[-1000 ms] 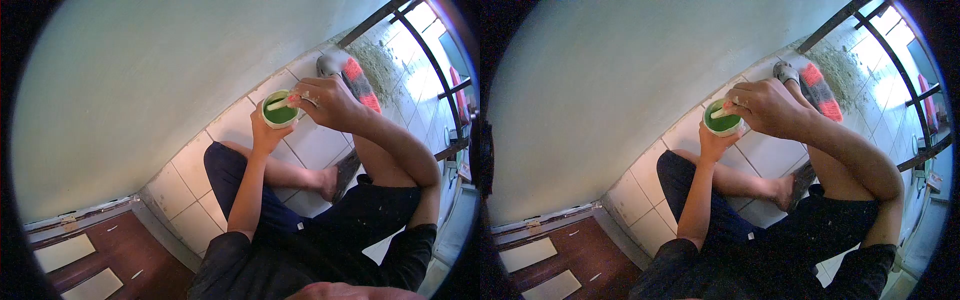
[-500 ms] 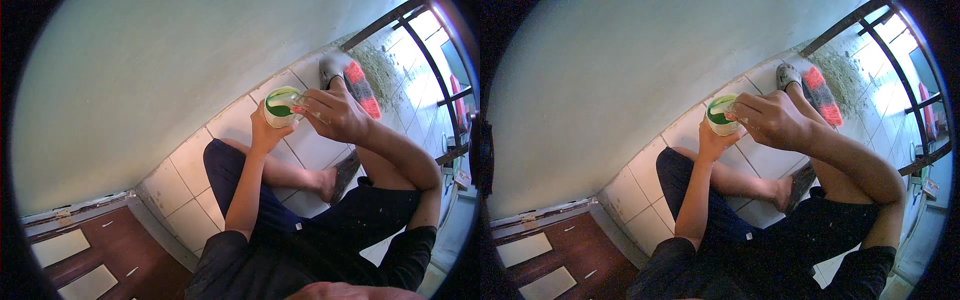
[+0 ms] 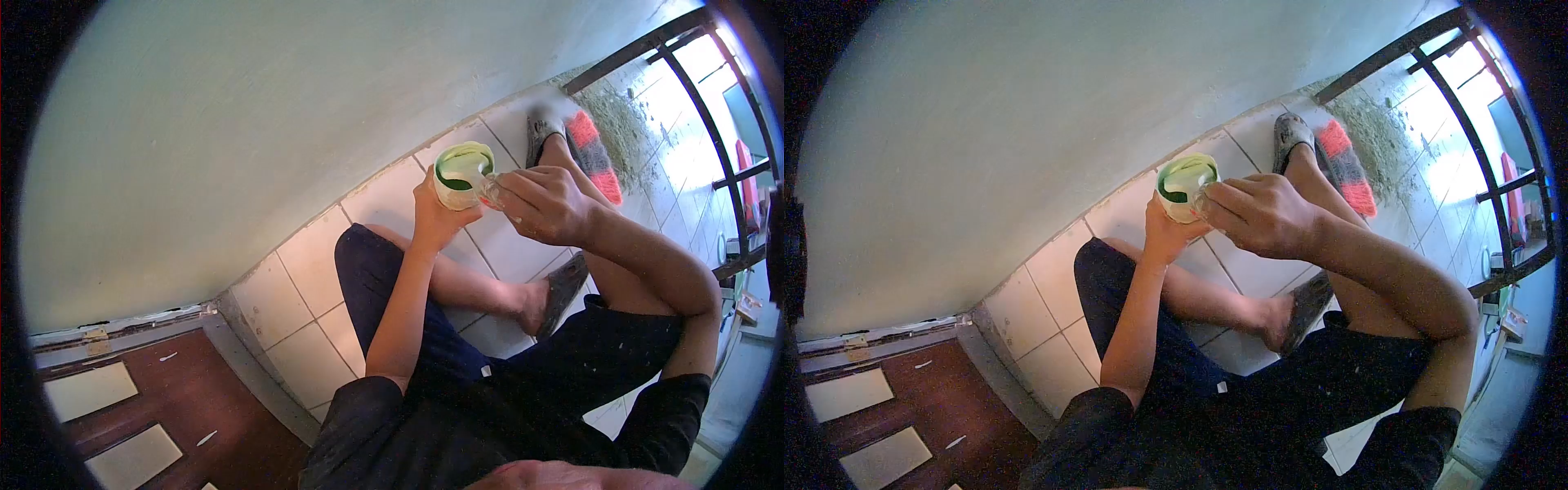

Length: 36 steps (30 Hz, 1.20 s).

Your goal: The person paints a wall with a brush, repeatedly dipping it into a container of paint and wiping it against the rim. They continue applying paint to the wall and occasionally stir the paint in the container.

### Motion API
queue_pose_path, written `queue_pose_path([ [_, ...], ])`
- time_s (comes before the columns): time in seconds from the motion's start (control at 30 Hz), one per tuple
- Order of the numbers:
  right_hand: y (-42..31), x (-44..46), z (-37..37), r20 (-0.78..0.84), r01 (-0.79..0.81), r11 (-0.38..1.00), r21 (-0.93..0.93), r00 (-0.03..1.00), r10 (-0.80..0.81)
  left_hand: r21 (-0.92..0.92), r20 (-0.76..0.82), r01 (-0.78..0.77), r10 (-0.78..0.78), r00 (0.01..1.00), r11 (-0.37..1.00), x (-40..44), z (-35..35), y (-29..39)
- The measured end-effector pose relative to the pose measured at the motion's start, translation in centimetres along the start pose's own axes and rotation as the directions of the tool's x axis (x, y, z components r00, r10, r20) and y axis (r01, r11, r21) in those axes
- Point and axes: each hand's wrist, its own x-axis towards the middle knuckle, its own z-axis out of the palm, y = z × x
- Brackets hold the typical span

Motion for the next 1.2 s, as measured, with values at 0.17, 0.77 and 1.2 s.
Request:
queue_pose_path([
  [0.17, -0.3, 0.1, -0.2, 0.010, 0.132, 0.990, -0.058, 0.991, -0.132, 0.125, 0.009, -0.045, 0.045, 0.999, 0.991, -0.1, -0.2, 1.0],
  [0.77, -0.3, 0.1, -0.6, 0.010, -0.027, 0.997, -0.070, 1.000, 0.028, 0.200, 0.036, -0.074, 0.068, 0.997, 0.977, 0.3, -0.6, 1.3],
  [1.2, -0.7, 0.6, -0.8, -0.095, -0.077, 0.994, -0.083, 0.993, 0.069, 0.452, 0.041, -0.026, 0.009, 0.999, 0.892, 0.1, -1.5, 1.2],
])
